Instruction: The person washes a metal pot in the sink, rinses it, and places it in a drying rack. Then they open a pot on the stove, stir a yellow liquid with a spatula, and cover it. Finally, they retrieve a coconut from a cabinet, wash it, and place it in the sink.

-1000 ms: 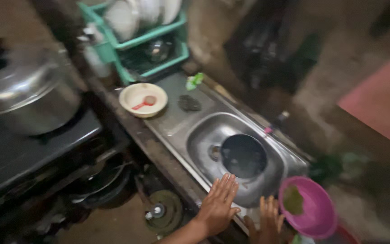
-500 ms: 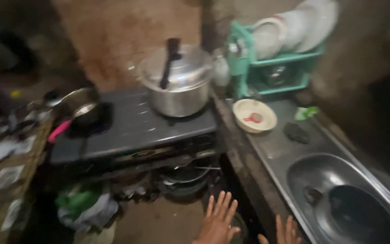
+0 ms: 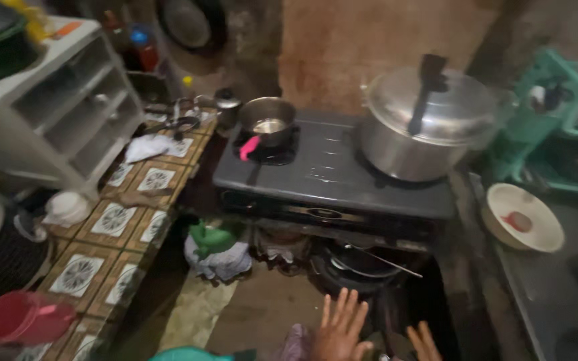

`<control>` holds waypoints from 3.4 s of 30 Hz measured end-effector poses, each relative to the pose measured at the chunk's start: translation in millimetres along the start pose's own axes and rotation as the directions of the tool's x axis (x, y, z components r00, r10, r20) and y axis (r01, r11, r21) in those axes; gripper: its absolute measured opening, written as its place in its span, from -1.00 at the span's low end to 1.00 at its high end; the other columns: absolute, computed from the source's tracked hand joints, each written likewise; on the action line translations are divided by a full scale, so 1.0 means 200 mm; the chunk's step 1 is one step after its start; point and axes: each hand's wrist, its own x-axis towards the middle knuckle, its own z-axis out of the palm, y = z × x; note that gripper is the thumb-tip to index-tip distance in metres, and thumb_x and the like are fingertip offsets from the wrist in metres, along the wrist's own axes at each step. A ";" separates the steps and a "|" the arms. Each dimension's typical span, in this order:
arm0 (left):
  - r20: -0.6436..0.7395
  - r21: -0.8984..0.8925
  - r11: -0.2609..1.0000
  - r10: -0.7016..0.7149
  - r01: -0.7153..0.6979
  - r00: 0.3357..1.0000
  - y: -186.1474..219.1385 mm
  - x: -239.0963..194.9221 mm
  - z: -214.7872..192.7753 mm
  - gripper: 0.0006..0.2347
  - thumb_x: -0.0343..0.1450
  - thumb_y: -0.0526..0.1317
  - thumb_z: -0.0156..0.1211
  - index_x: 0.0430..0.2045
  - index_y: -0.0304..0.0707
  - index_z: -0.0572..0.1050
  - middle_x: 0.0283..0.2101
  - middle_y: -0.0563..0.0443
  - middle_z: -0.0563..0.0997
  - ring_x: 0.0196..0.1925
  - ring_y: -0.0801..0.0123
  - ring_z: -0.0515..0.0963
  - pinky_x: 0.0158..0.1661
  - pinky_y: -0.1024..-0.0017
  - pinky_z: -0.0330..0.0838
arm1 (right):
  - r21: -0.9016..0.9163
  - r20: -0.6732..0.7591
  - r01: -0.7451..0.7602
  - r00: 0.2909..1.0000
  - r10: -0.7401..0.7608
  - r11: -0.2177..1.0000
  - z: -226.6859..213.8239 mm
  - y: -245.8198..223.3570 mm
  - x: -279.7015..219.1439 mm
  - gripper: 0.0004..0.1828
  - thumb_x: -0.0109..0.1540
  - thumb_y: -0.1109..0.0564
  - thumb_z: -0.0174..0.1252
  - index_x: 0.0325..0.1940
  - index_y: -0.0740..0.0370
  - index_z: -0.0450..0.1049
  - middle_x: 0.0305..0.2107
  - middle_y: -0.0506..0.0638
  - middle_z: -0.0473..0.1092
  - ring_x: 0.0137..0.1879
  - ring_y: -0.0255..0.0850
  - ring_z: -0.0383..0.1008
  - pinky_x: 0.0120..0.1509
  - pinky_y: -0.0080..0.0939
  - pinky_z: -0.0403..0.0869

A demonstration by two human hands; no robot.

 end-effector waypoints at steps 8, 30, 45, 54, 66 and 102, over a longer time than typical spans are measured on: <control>-0.086 -0.116 0.950 -0.301 0.291 0.950 -0.08 -0.18 0.05 -0.70 0.38 -0.18 0.30 -0.07 -0.33 0.53 0.07 -0.33 0.43 0.28 -0.17 0.37 0.17 -0.12 0.25 | 0.432 0.334 -0.172 0.942 0.021 0.885 0.14 -0.27 0.23 -0.74 0.05 0.18 0.28 -0.35 0.16 0.30 -0.47 -0.02 0.33 -0.39 -0.21 0.39 -0.24 -0.22 0.40; -0.351 0.103 0.948 -0.249 0.301 0.903 -0.20 0.16 0.14 -0.73 0.40 -0.15 0.25 -0.31 -0.49 0.46 0.28 -0.62 0.32 0.48 -0.51 0.11 0.23 -0.67 -0.23 | 0.717 0.024 0.408 0.795 -0.606 0.565 0.93 0.16 0.70 -0.43 0.22 -0.20 0.26 0.17 0.21 0.50 0.12 -0.03 0.46 0.31 -0.15 0.47 0.47 -0.02 0.43; -0.445 0.113 0.972 -0.136 0.207 0.885 -0.49 0.59 -0.17 -0.80 0.14 -0.32 0.32 -0.40 -0.24 0.56 0.19 -0.35 0.46 0.35 -0.25 0.31 0.24 -0.30 0.10 | 0.753 0.627 -0.656 0.735 0.257 0.039 -0.27 0.10 1.48 -0.58 0.27 0.19 0.14 0.23 0.27 0.39 0.21 0.27 0.40 0.36 0.04 0.40 0.38 0.07 0.37; -0.440 -0.056 0.980 0.148 -0.192 0.886 -0.47 1.17 -0.87 -0.82 0.28 -0.42 0.24 -0.26 -0.36 0.56 0.08 -0.33 0.55 0.26 -0.22 0.47 0.25 -0.06 0.30 | 0.665 0.688 -0.399 0.656 0.310 -0.631 -0.31 -0.07 2.18 -0.52 0.36 -0.13 -0.04 0.07 0.37 0.33 0.22 0.30 0.36 0.37 0.13 0.36 0.38 0.15 0.31; -0.325 -0.367 0.891 0.147 -0.267 0.934 -0.49 1.53 -1.09 -0.83 0.36 -0.38 0.24 -0.21 -0.43 0.54 0.03 -0.33 0.60 0.21 -0.22 0.52 0.18 0.05 0.38 | 0.844 0.536 -0.437 0.680 0.501 -0.310 -0.16 -0.04 2.28 -0.83 0.38 0.06 0.06 -0.03 0.16 0.34 -0.27 0.04 0.52 -0.19 -0.21 0.55 -0.09 -0.18 0.55; 0.095 0.324 0.945 0.018 -0.048 0.995 -0.39 3.20 -0.68 -0.72 0.25 -0.27 0.33 -0.16 -0.18 0.60 -0.12 -0.31 0.60 -0.01 -0.14 0.58 -0.04 0.07 0.51 | 0.735 0.001 -0.535 0.614 0.790 0.415 -1.08 0.82 1.73 -0.61 0.35 0.20 0.05 0.26 0.38 0.39 -0.29 0.01 0.45 -0.24 -0.31 0.44 -0.17 -0.29 0.42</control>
